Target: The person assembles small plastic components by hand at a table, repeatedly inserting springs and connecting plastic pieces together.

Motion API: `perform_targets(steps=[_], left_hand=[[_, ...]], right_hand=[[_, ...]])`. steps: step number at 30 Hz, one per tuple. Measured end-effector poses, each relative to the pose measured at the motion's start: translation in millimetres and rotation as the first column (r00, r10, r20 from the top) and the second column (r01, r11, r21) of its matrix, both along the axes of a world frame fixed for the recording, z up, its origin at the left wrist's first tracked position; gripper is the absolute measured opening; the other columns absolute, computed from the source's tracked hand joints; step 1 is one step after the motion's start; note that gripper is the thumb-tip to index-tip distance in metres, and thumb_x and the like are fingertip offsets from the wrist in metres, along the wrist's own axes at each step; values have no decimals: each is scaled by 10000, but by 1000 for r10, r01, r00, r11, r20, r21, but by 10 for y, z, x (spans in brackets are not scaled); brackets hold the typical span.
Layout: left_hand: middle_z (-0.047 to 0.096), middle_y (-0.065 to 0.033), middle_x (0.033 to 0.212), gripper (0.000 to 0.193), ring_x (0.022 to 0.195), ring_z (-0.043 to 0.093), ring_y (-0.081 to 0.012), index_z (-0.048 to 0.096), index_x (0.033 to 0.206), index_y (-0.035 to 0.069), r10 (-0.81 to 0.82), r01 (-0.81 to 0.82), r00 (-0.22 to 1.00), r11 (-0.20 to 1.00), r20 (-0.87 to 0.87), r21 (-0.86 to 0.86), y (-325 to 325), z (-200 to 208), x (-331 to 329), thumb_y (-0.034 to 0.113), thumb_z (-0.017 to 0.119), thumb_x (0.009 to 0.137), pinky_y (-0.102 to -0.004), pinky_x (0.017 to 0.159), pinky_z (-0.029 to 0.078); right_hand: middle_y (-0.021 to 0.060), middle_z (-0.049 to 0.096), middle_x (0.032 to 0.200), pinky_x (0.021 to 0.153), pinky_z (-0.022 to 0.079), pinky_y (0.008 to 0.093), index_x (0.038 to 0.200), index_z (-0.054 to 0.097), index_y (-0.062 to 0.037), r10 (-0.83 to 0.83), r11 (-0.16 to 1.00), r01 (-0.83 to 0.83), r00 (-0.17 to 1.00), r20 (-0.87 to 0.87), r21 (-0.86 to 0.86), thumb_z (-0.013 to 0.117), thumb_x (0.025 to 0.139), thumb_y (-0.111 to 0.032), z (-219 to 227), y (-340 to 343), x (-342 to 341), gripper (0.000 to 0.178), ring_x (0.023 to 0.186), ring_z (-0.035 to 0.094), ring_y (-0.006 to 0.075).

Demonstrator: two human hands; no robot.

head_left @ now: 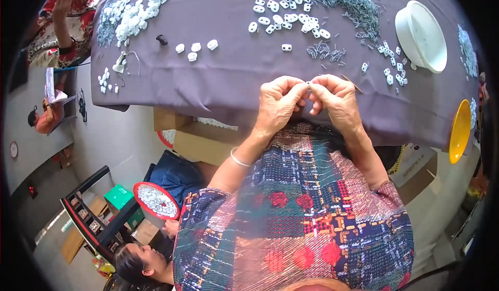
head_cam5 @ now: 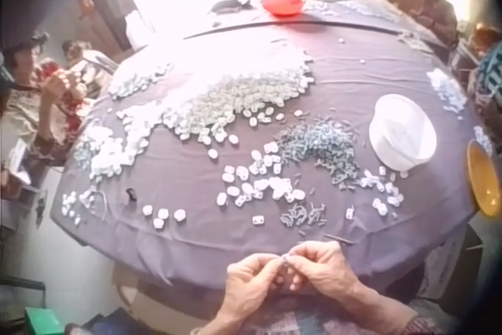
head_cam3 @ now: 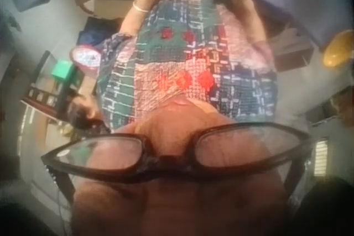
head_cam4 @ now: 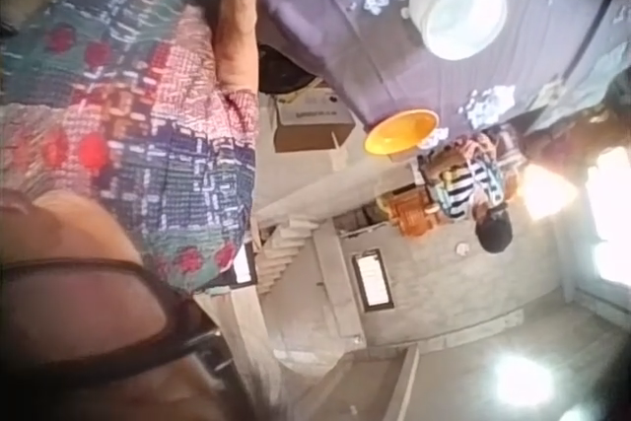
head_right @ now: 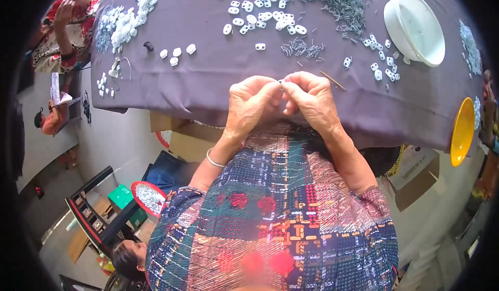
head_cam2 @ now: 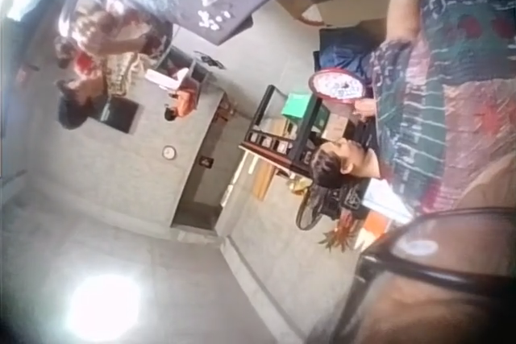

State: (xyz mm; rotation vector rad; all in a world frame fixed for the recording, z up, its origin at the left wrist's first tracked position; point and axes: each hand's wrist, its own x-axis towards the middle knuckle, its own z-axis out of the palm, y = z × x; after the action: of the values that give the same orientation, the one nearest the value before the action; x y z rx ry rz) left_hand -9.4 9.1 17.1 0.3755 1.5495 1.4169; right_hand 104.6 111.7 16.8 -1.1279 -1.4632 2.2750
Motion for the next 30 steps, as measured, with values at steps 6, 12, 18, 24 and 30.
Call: perform_targets(steps=[6,12,18,24,30], left_hand=[[633,-31,712,177,624,576,-66,638,881,-11,15,-15,1000,1000,2,24,-7,-27,35,160,620,838,-191,533,468],[637,-37,735,191,633,580,-65,635,892,-14,9,-9,1000,1000,-13,13,-25,-40,46,169,628,835,-191,528,469],[652,-52,783,229,665,599,-81,632,925,-22,65,-65,998,998,6,9,-52,-51,17,184,636,827,-197,546,479],[660,-87,780,288,649,601,-94,637,921,-38,106,-92,990,986,-97,137,29,-189,67,224,660,803,-228,546,486],[657,-109,728,362,656,609,-110,644,879,-57,207,-183,974,957,-89,226,3,-176,48,293,669,787,-252,589,496]], right_hand=[[42,584,691,450,489,205,911,578,28,-12,1000,12,999,-48,2,581,858,-104,-38,-15,27,142,496,544,75],[40,583,692,443,488,201,913,577,28,-34,999,34,998,-50,4,581,856,-89,-55,-41,48,129,494,540,73],[50,601,700,451,488,212,908,588,23,-20,1000,22,995,-99,21,591,851,-117,-103,-49,-6,150,505,535,65],[46,589,697,435,480,218,974,588,8,-111,993,113,992,-56,21,609,837,-96,-164,49,100,173,513,521,71],[47,587,697,418,439,211,987,582,5,-64,998,64,990,-128,-3,592,850,-74,-263,201,87,159,514,510,80]])
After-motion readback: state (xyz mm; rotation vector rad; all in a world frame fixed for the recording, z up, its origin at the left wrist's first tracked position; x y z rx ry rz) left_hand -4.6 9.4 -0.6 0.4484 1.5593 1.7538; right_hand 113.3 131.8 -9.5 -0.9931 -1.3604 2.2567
